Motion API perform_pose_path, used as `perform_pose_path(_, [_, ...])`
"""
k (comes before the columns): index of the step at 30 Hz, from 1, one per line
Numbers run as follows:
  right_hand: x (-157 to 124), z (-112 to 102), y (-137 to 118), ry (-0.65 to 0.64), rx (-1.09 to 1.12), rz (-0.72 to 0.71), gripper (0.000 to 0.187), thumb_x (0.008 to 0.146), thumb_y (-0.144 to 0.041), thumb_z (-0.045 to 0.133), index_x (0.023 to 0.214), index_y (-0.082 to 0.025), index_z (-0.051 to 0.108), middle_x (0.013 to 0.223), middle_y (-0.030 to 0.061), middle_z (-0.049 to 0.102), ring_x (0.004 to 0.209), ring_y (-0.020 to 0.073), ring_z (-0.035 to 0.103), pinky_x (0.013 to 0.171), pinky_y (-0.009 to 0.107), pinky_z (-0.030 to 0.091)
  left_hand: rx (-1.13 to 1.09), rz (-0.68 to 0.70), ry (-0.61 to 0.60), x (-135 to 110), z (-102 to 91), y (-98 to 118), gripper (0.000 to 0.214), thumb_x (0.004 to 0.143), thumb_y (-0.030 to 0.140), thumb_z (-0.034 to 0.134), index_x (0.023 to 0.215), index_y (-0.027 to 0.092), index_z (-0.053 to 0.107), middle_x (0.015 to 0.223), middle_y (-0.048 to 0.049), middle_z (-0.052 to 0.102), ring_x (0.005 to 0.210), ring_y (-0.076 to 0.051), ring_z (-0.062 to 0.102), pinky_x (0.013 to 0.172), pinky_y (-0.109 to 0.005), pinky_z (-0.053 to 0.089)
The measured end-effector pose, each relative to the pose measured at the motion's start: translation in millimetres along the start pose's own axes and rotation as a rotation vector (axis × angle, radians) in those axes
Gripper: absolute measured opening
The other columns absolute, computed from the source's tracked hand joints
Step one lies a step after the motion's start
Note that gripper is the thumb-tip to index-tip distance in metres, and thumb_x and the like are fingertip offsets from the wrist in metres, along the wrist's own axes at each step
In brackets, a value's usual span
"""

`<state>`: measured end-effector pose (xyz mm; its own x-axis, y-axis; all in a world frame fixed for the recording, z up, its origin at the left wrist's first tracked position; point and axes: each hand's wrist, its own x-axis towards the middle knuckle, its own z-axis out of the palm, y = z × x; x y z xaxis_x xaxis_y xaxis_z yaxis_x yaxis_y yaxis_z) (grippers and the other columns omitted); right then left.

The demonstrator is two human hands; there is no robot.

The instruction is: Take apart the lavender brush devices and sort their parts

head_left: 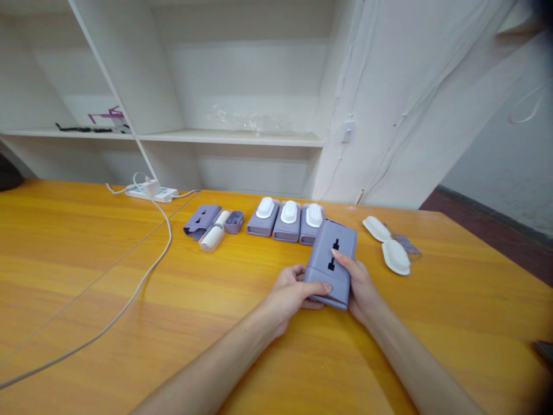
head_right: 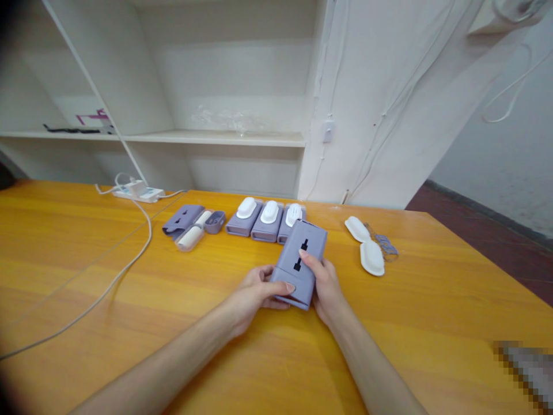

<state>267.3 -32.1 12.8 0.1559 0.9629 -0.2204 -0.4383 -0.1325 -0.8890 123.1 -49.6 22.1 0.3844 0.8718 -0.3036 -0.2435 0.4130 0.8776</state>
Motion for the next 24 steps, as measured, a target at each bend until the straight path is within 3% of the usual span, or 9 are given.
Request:
perform_pose_path(7, [0.7,3.7,0.1,0.074,0.0,0.011,0.034,0.065,-0.043,0.076,0.08,-0.014,0.066,0.071,0.0057,0.07,0.06,0.019,0.064,0.054,0.028,0.053,-0.001,0.008,0.074,-0.6,6.6,-0.1,0.045,0.063,0.028,0.075,0.101,0.009,0.061,0.098,-0.0134,0.068,0.079,-0.02,0.065,0.062,-0.027,0.053])
perform_pose_path(16, [-0.9,-4.5,1.0,-0.073,-0.013,0.019,0.037,0.067,-0.044,0.075,0.09,-0.016,0.065,0.08,0.0061,0.07,0.066,0.0195,0.064,0.058,0.029,0.053,-0.004,0.044,0.059,-6.1,4.0,-1.4,0.051,0.056,0.027,0.081,0.098,0.01,0.057,0.099,-0.0121,0.068,0.079,-0.02,0.066,0.06,-0.025,0.053])
perform_pose_path(18, [1.3,-7.4,-4.2,-0.063,-0.026,-0.037,0.041,0.065,-0.041,0.077,0.096,-0.018,0.064,0.083,0.0038,0.069,0.068,0.0181,0.063,0.061,0.029,0.054,0.021,0.036,0.049,-7.5,2.4,-0.8,0.051,0.054,0.025,0.081,0.097,0.01,0.058,0.097,-0.0119,0.068,0.077,-0.02,0.065,0.059,-0.025,0.052])
perform_pose_path(22, [7.6,-19.5,-23.1,0.008,-0.125,-0.297,0.058,0.066,-0.036,0.078,0.12,-0.03,0.057,0.095,-0.0014,0.067,0.073,0.0143,0.061,0.063,0.025,0.052,0.084,0.013,-0.023,-7.3,-3.4,1.4,0.05,0.048,0.019,0.082,0.093,0.01,0.061,0.09,-0.0091,0.069,0.073,-0.018,0.064,0.058,-0.025,0.052])
perform_pose_path(24, [10.3,-27.4,-30.7,-0.012,-0.23,-0.398,0.055,0.067,-0.036,0.077,0.119,-0.029,0.06,0.1,0.0,0.067,0.077,0.0149,0.06,0.065,0.024,0.05,0.111,0.011,-0.069,-5.6,-6.8,3.5,0.049,0.048,0.017,0.082,0.093,0.011,0.063,0.091,-0.0078,0.069,0.073,-0.018,0.063,0.059,-0.024,0.052])
